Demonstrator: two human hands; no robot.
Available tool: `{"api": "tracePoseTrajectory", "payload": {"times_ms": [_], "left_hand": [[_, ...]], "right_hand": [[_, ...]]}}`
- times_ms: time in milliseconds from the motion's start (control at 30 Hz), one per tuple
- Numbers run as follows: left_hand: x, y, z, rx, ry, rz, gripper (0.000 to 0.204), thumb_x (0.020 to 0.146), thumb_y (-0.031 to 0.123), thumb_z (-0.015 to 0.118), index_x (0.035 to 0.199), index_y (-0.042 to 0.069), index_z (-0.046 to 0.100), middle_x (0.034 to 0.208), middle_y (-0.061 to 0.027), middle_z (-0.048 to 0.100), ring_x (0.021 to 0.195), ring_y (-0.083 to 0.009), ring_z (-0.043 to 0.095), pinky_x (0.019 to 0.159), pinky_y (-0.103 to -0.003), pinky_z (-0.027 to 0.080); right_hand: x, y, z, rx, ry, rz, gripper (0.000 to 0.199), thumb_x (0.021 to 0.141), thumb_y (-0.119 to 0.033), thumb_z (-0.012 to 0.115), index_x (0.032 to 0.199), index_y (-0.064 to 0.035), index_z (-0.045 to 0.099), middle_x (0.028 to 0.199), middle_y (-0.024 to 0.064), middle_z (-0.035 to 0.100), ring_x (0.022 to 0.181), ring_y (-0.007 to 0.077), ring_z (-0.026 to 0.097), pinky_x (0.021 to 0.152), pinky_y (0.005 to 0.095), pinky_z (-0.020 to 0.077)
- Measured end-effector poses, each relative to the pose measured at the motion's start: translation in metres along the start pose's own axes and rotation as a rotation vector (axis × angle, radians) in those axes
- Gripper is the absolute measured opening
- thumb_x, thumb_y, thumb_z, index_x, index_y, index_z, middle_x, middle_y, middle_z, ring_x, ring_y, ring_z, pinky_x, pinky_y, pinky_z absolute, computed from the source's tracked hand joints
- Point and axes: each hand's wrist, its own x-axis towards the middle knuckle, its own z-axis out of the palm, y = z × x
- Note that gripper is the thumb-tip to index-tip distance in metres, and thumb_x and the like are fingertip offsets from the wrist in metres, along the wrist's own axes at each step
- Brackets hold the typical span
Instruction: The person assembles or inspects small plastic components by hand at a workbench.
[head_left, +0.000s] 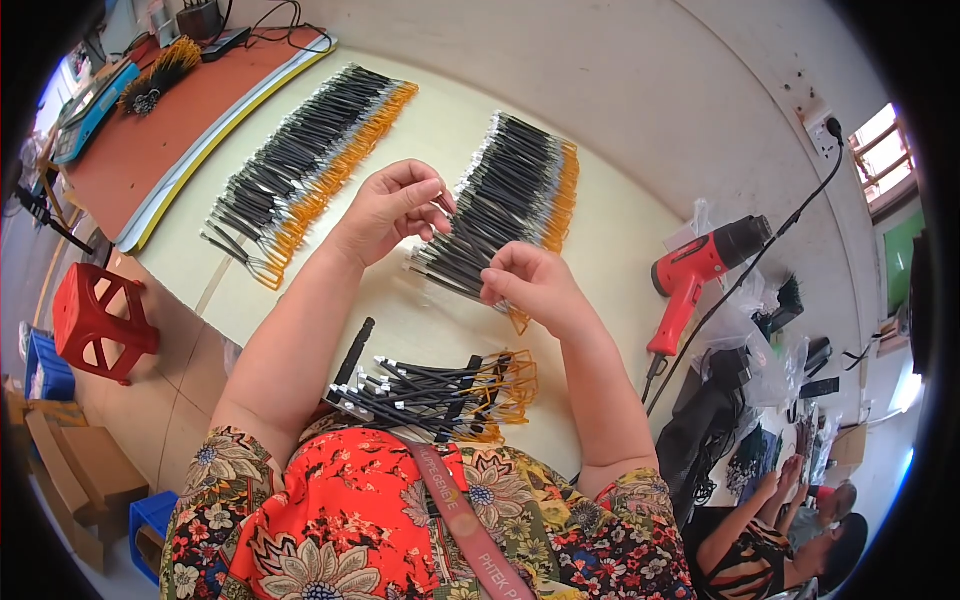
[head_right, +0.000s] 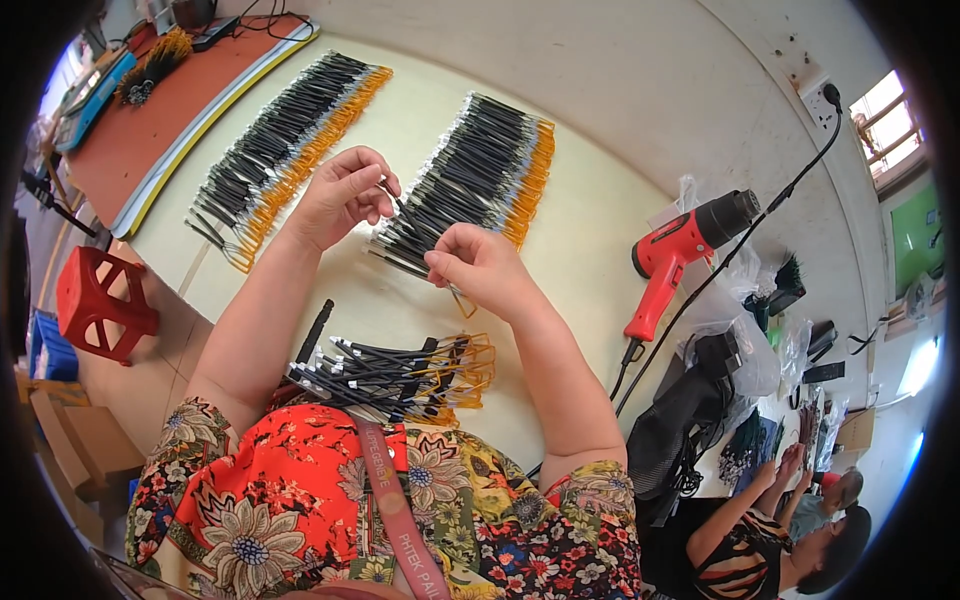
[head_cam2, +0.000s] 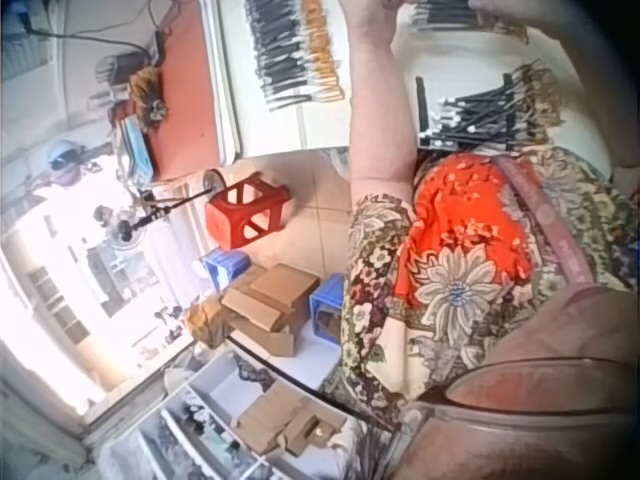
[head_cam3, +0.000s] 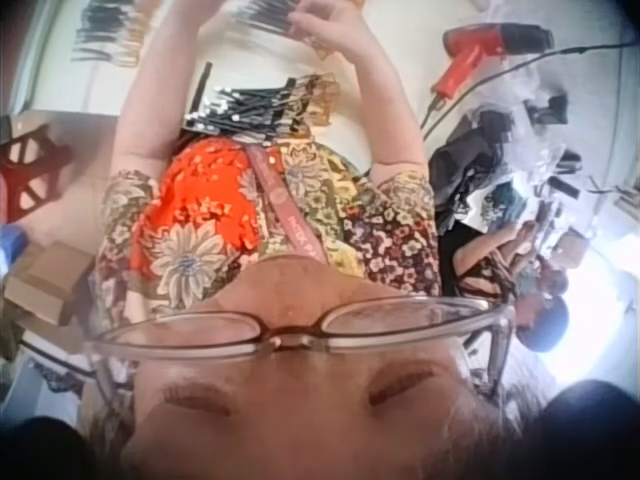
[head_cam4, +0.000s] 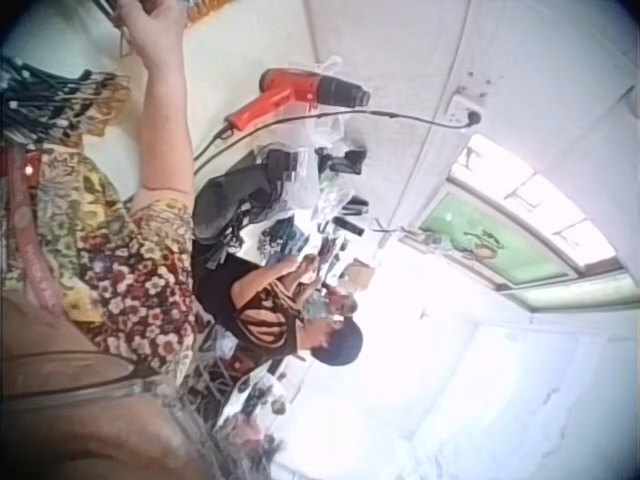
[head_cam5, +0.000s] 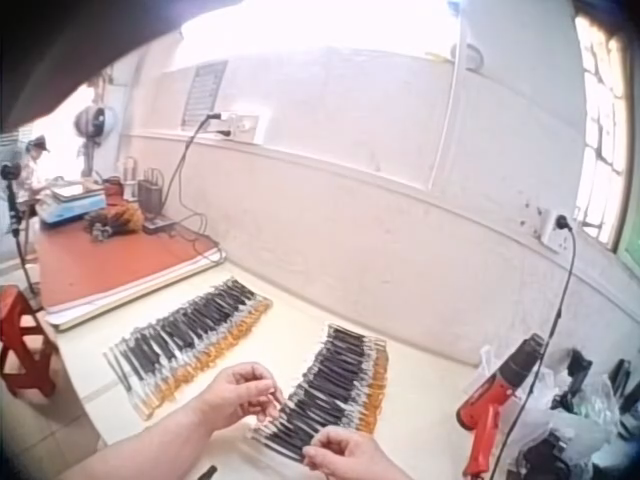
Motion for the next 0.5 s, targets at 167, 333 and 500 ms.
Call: {"api": "tracePoseTrajectory", "payload": {"times_ms": [167, 333, 500], "left_hand": [[0.0012, 0.0000, 0.0000, 0.016, -0.018, -0.008, 0.012, 0.089, 0.018, 0.060, 0.090, 0.007, 0.054, 0.087, -0.0097, 0.063, 0.071, -0.0157, 0.066, 0.056, -0.022, 0.052], [0.0016, -0.0009, -0.0006, 0.021, -0.018, -0.004, 0.012, 0.089, 0.017, 0.060, 0.090, 0.007, 0.054, 0.087, -0.0099, 0.063, 0.071, -0.0161, 0.066, 0.056, -0.022, 0.052], [0.0015, -0.0008, -0.0003, 0.021, -0.018, -0.003, 0.012, 0.089, 0.017, 0.060, 0.090, 0.007, 0.054, 0.087, -0.0101, 0.064, 0.070, -0.0162, 0.066, 0.056, -0.022, 0.052]], "right_hand": [[-0.0015, -0.0015, -0.0010, -0.017, 0.012, -0.004, 0.015, 0.085, -0.016, 0.062, 0.083, -0.0026, 0.056, 0.076, 0.0048, 0.064, 0.071, 0.0092, 0.060, 0.064, 0.0230, 0.0488], [-0.0020, -0.0034, -0.0012, -0.024, 0.011, -0.003, 0.014, 0.085, -0.015, 0.062, 0.083, -0.0025, 0.056, 0.076, 0.0047, 0.064, 0.071, 0.0091, 0.060, 0.064, 0.0228, 0.0486], [-0.0019, -0.0039, -0.0031, -0.037, 0.004, 0.022, 0.014, 0.085, -0.015, 0.063, 0.085, -0.0027, 0.055, 0.077, 0.0057, 0.064, 0.072, 0.0120, 0.061, 0.067, 0.0253, 0.0493]]}}
